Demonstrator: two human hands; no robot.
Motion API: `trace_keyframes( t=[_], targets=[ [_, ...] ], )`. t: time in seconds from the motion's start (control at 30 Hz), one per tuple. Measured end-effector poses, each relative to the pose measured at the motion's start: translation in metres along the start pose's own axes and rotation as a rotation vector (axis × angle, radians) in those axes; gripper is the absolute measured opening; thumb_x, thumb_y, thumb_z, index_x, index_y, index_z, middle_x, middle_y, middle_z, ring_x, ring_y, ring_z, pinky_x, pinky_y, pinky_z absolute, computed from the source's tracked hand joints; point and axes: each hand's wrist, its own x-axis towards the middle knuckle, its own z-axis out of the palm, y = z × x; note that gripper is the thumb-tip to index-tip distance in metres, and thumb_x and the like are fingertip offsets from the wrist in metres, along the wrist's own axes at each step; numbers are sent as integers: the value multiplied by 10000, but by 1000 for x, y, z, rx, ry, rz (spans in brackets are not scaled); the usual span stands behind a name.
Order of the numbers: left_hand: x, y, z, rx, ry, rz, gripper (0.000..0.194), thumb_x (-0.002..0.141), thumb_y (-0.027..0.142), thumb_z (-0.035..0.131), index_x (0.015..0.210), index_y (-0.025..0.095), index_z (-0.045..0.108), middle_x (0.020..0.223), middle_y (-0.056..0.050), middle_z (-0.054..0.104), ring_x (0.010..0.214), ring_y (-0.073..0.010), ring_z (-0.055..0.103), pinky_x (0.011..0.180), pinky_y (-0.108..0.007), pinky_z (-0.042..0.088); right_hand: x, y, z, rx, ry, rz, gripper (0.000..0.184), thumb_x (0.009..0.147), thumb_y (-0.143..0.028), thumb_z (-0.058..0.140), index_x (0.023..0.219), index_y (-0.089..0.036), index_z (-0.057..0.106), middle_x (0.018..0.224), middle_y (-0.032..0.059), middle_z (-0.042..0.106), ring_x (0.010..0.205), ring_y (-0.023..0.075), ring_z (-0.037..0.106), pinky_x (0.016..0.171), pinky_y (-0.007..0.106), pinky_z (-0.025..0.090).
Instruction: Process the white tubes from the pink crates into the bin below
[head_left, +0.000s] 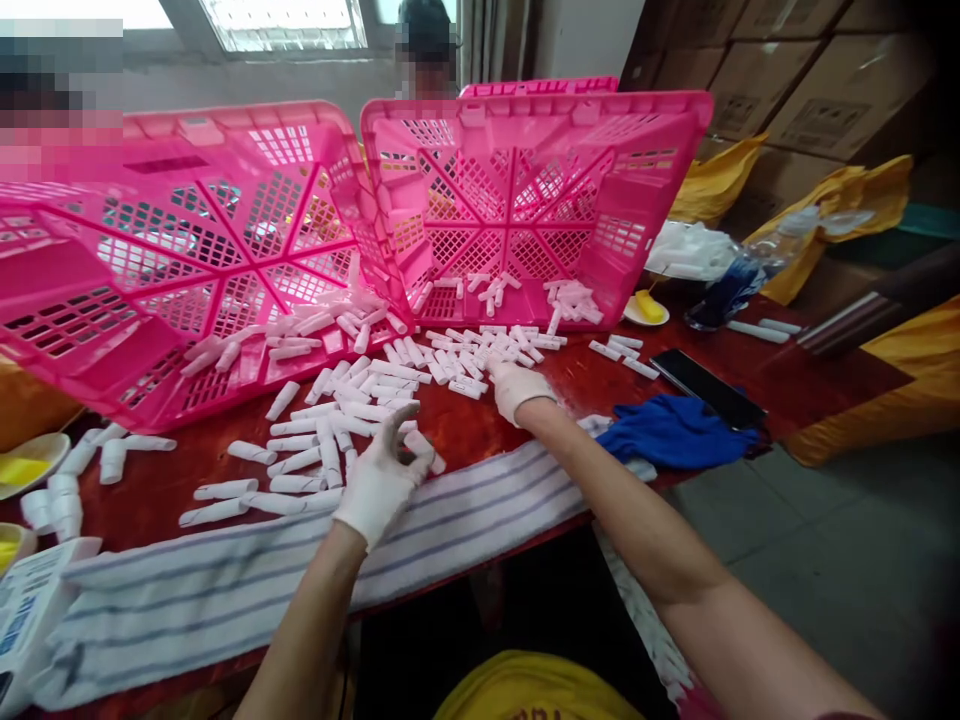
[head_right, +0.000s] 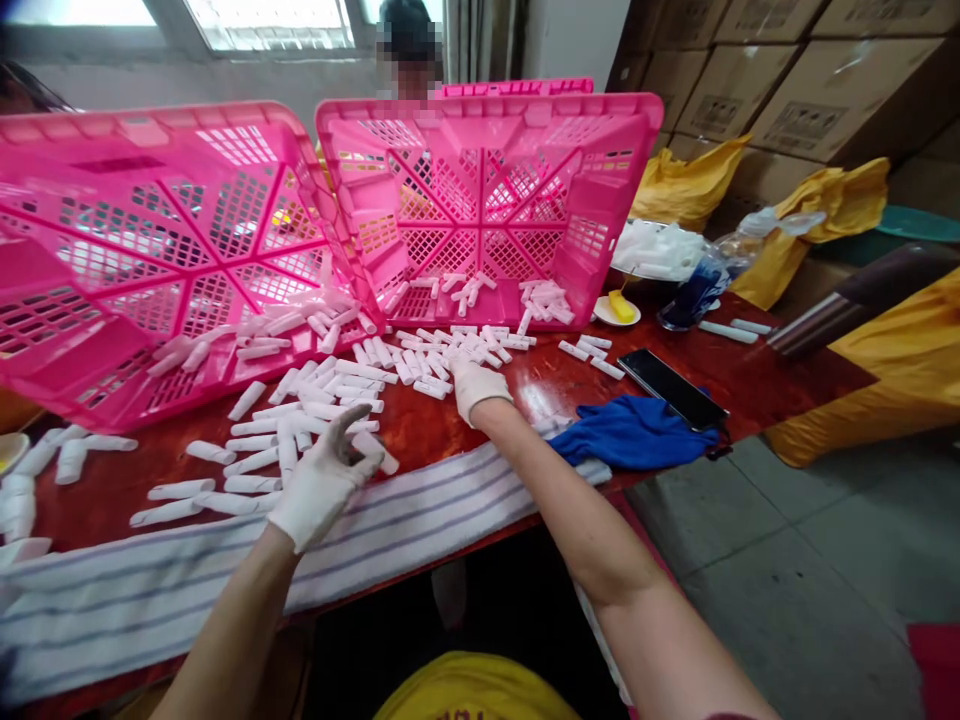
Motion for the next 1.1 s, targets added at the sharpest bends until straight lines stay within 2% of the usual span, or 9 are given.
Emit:
trace_keyframes(
  t=[0.13,0.2,0.3,0.5,0.67,0.8,0.93,1.03,1.1],
  targets=[
    [-2,8,13,-694,-73,-179,516,611,312,757,1014,180,463,750,27,606,685,-106,623,706,-235,491,-43,7,5,690,190,-128,213,799,-257,505,1003,-210,467,762,-3,592,610,122,565,553,223,418],
    [-7,12,25,-842,-79,-245,526,581,270,788,981,172,462,737,32,602,692,-99,628,737,-230,490,-63,1,9,1192,251,-149,257,746,-311,574,918,-209,412,691,-38,540,501,95,506,458,207,385],
    [-17,16,45,-881,-72,-240,500,639,292,763,1025,154,477,756,12,610,693,-100,628,734,-230,492,-82,-13,12,1542,285,-141,357,654,-321,677,852,-216,399,667,-59,517,456,79,471,419,206,383],
    [-34,12,59,-697,-221,-95,330,826,432,573,949,132,517,631,42,490,465,-41,445,442,-170,357,-94,-20,9,1585,194,-108,332,671,-393,707,781,-194,465,598,-55,509,448,82,463,443,226,388],
    [-29,10,37,-1073,-650,-435,383,868,499,472,787,125,493,500,119,150,354,1,96,358,-153,171,-96,-6,1,1390,54,-287,218,764,-365,654,777,-163,574,602,-42,495,505,66,406,491,219,335],
    [-26,10,31,-1210,-844,-596,381,848,505,500,737,141,477,458,136,83,331,-10,-3,315,-169,143,-99,-6,-3,1342,-22,-400,173,807,-355,614,798,-185,585,690,-19,510,600,96,440,566,244,370],
    [-33,13,40,-870,-718,-395,469,859,581,395,811,136,537,460,89,286,319,-30,204,357,-182,240,-114,1,-10,1235,-30,-410,164,844,-367,547,810,-211,583,845,32,568,753,156,523,683,286,432],
    [-37,5,23,-141,-365,41,391,887,461,409,1025,149,600,799,-73,613,679,-152,573,635,-279,453,-134,36,-23,1082,87,-212,200,782,-399,622,805,-208,565,793,29,599,747,169,560,688,292,452],
    [-34,-8,-6,400,-138,285,314,860,296,465,1120,198,611,1086,-102,612,949,-231,564,837,-364,426,-144,65,-32,886,159,-93,261,720,-418,682,814,-202,571,759,15,614,707,159,564,666,276,450]
  ],
)
